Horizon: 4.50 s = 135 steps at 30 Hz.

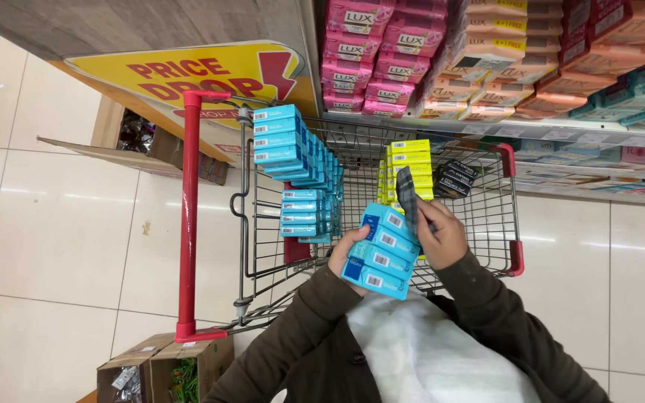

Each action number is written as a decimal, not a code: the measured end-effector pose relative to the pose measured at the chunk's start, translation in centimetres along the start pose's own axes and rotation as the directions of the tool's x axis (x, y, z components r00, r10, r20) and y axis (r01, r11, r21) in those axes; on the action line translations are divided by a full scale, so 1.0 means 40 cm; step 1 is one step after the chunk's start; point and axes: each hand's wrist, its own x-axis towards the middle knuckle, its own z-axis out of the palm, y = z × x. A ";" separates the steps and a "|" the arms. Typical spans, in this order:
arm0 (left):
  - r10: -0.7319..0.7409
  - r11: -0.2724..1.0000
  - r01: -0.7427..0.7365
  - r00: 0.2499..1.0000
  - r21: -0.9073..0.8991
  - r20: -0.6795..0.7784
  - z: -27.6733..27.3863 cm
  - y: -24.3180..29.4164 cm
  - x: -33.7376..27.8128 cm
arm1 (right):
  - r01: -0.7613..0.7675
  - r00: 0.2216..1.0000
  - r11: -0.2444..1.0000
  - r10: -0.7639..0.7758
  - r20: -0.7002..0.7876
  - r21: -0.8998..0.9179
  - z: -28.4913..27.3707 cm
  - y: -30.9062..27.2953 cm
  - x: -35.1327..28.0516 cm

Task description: The recorder uses a cloth to wipe down and clean small boxes of soap in a shopping cart and on a store shelf.

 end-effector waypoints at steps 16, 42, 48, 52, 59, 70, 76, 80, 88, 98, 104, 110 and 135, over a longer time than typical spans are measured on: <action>-0.006 0.985 -0.001 0.999 -0.174 -0.036 -0.257 0.001 0.345 | 0.234 0.961 0.930 -0.266 -0.076 -0.283 0.004 0.280 0.074; 0.632 0.522 -0.514 0.769 0.681 0.096 0.073 0.342 0.201 | 0.492 0.864 0.870 -0.494 0.103 0.037 -0.039 -0.231 0.232; 0.589 -0.711 -0.383 0.131 0.589 0.797 0.588 0.331 -0.014 | 0.644 0.750 0.755 -0.655 -0.094 -0.123 -0.085 -0.448 0.385; 0.422 -0.835 -0.310 0.171 0.455 0.890 0.666 0.372 0.004 | 0.718 0.638 0.663 -0.748 -0.181 -0.211 -0.096 -0.516 0.476; 0.470 -0.819 -0.317 0.111 0.479 0.876 0.705 0.394 0.032 | 0.688 0.645 0.671 -0.740 -0.191 -0.275 -0.100 -0.499 0.537; 0.487 -0.816 -0.311 0.087 0.488 0.869 0.748 0.411 0.050 | 0.698 0.649 0.677 -0.736 -0.196 -0.234 -0.106 -0.533 0.561; 0.472 -0.829 -0.289 0.096 0.478 0.876 0.726 0.459 0.076 | 0.671 0.606 0.621 -0.774 -0.182 -0.406 -0.105 -0.561 0.562; 0.532 -0.760 -0.350 0.150 0.548 0.833 0.734 0.466 0.080 | 0.632 0.604 0.588 -0.782 -0.154 -0.505 -0.111 -0.575 0.564; 0.453 -0.829 -0.283 0.164 0.482 0.876 0.750 0.495 0.127 | 0.562 0.591 0.537 -0.793 -0.149 -0.629 -0.136 -0.570 0.593; 0.322 -0.947 0.091 0.334 0.310 0.886 0.849 0.537 0.173 | 0.542 0.727 0.681 -0.674 -0.132 -0.493 -0.157 -0.575 0.655; 0.234 -0.970 0.124 0.262 0.208 0.936 0.815 0.608 0.295 | 0.434 0.841 0.772 -0.532 -0.098 -0.464 -0.171 -0.607 0.675; 0.265 -0.963 0.126 0.327 0.236 0.907 0.829 0.659 0.343 | 0.409 0.837 0.723 -0.540 -0.086 -0.557 -0.171 -0.580 0.725; 0.601 0.157 -0.657 0.656 0.737 0.456 0.822 0.814 0.434 | 0.174 0.984 0.901 -0.174 0.038 -0.398 -0.210 -0.582 0.821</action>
